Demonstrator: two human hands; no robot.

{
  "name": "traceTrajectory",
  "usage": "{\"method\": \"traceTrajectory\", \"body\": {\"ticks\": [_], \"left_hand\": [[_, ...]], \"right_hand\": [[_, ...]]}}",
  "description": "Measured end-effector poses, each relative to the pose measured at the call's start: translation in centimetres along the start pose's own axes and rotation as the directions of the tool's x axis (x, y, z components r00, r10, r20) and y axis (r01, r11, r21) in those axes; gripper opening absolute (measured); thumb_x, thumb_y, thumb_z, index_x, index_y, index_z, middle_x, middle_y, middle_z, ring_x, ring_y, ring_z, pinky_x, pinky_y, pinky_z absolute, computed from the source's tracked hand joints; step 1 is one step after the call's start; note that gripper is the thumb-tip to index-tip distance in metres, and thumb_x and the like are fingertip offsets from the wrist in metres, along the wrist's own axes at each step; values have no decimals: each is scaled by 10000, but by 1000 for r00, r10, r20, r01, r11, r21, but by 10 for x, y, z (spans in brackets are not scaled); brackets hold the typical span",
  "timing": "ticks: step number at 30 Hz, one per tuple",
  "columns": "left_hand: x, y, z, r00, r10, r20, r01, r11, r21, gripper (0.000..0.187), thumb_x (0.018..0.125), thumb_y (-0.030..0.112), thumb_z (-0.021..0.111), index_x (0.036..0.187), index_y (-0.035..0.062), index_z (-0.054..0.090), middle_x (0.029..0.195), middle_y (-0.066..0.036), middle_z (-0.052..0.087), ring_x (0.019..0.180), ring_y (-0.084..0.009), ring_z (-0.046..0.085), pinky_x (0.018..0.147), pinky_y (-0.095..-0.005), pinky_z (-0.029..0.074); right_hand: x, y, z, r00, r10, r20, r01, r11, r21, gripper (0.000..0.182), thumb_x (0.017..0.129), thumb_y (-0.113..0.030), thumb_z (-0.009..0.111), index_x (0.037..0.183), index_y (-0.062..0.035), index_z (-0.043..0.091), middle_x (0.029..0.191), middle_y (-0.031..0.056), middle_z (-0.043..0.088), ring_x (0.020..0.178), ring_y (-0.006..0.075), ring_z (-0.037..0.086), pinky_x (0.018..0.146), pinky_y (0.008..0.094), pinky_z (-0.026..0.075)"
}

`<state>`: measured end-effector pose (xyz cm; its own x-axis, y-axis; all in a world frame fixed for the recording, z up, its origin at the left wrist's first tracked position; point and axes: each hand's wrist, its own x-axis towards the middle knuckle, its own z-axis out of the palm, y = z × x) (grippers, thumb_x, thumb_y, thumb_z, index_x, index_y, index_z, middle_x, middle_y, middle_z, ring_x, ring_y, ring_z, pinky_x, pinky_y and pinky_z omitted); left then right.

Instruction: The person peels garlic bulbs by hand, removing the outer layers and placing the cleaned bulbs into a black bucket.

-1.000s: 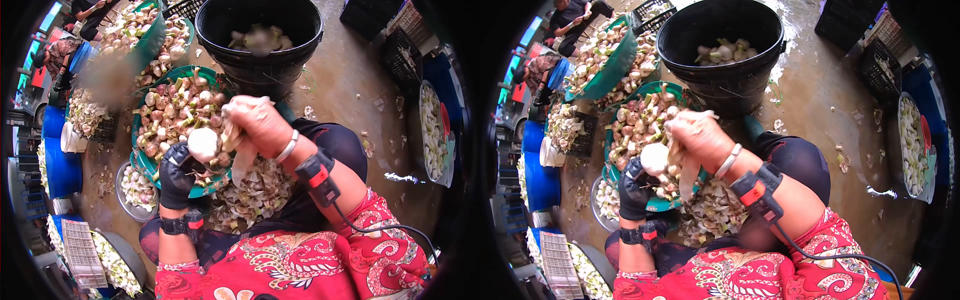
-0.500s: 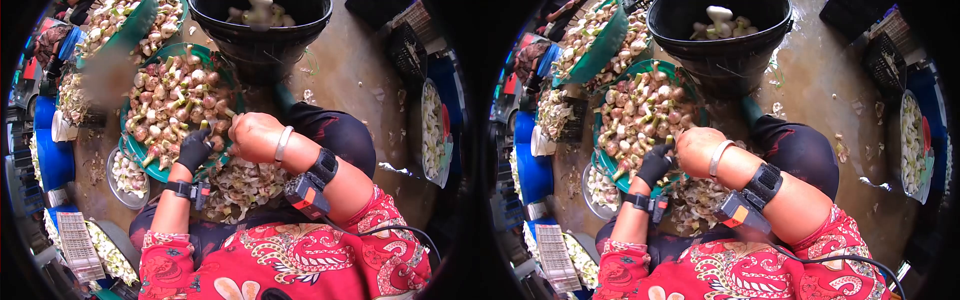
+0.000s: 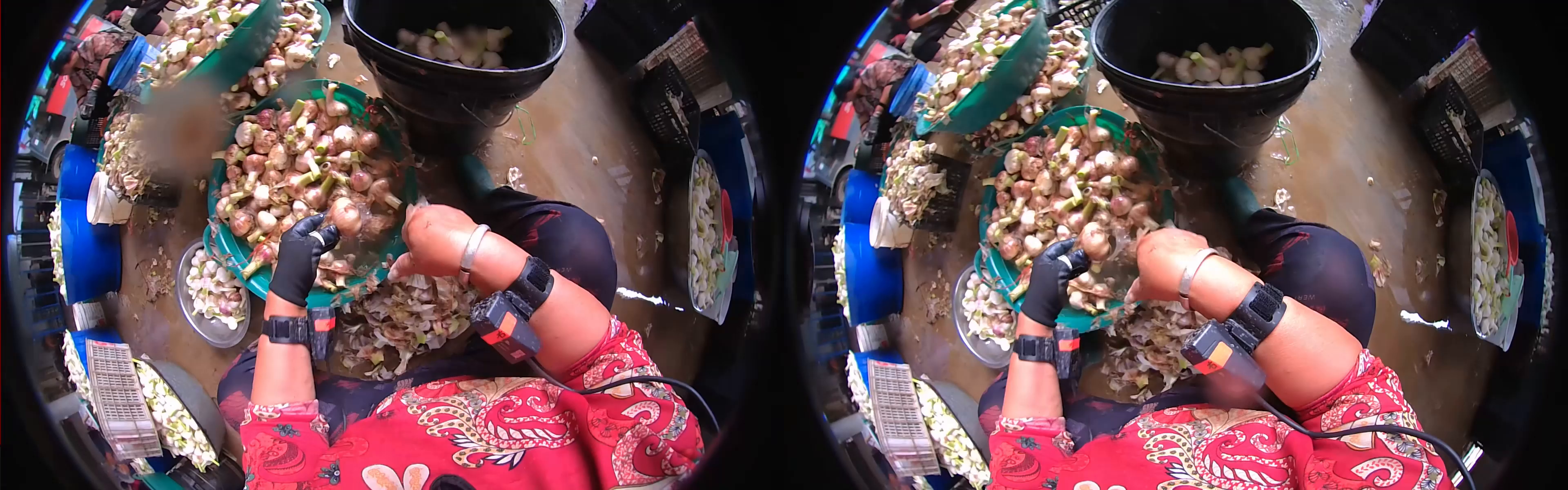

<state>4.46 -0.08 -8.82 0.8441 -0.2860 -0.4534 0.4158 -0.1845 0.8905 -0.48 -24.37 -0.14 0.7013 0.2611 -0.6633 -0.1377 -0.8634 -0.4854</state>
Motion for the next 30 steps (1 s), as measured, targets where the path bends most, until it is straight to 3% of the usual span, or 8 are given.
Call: {"method": "traceTrajectory", "body": {"ticks": [2, 4, 8, 11, 12, 21, 28, 30], "left_hand": [[-24, 35, 0, 935, 315, 160, -354, 843, 406, 322, 842, 55, 587, 1148, -44, 616, 1025, -99, 659, 914, -159, 643, 805, -282, 527], [-53, 73, 10, 947, 282, 155, -319, 883, 343, 287, 846, 50, 578, 1117, -9, 649, 1090, -127, 642, 963, -165, 635, 850, -295, 521], [-81, 87, 10, 959, 268, 88, -272, 962, 28, 314, 871, 90, 599, 1160, -36, 597, 1083, -81, 644, 964, -127, 608, 865, -273, 476], [-87, 89, 14, 965, 259, 33, -223, 884, -411, 271, 919, 147, 588, 1125, -29, 599, 1015, -62, 656, 891, -117, 620, 786, -258, 497], [-85, 86, 14, 964, 263, 28, -229, 883, -410, 271, 919, 147, 588, 1125, -29, 599, 1015, -62, 656, 891, -117, 620, 786, -258, 497], [-78, 72, -10, 842, 540, 3, -511, 793, 331, 187, 901, 101, 601, 1015, -43, 638, 883, -78, 674, 743, -124, 645, 672, -280, 536], [-87, 83, -12, 950, 292, -109, -298, 954, -40, 170, 867, 35, 590, 994, -63, 647, 825, -79, 671, 682, -119, 636, 618, -259, 517], [-91, 89, -10, 951, 275, -144, -273, 961, 31, 181, 864, 27, 581, 1007, -63, 645, 817, -75, 670, 679, -115, 633, 617, -251, 509]], "right_hand": [[-1, -1, 11, 958, -170, -232, 194, 978, 83, 569, 660, -345, 814, 1106, -42, 633, 1002, 205, 643, 955, 360, 616, 815, 414, 501], [8, -4, 22, 778, -350, -521, 509, 838, 198, 824, 661, -291, 838, 1345, -48, 448, 1197, 223, 591, 1120, 336, 583, 931, 393, 473], [40, -26, 45, 642, -421, -641, 765, 300, 570, 802, 595, -128, 861, 1294, -34, 481, 887, 50, 624, 798, 109, 559, 747, 274, 497], [27, -41, 35, 736, -374, -564, 637, 103, 764, 742, 644, -68, 850, 1293, -39, 490, 897, -1, 594, 801, 97, 539, 748, 262, 493], [15, -46, 25, 773, -377, -510, 609, 218, 763, 713, 704, 93, 743, 1333, -62, 447, 1162, 56, 574, 1043, 121, 562, 893, 289, 497], [18, -53, 24, 853, -344, -392, 474, 195, 859, 747, 726, -45, 793, 1377, -32, 427, 908, -2, 588, 828, 77, 550, 726, 239, 488], [33, -64, 39, 829, -338, -445, 480, 22, 877, 682, 785, -93, 742, 1376, -6, 413, 863, -1, 587, 756, 83, 554, 671, 237, 477], [35, -66, 41, 861, -356, -364, 290, -245, 925, 613, 828, -135, 687, 1355, 5, 408, 844, 8, 585, 702, 87, 536, 638, 234, 457]]}}
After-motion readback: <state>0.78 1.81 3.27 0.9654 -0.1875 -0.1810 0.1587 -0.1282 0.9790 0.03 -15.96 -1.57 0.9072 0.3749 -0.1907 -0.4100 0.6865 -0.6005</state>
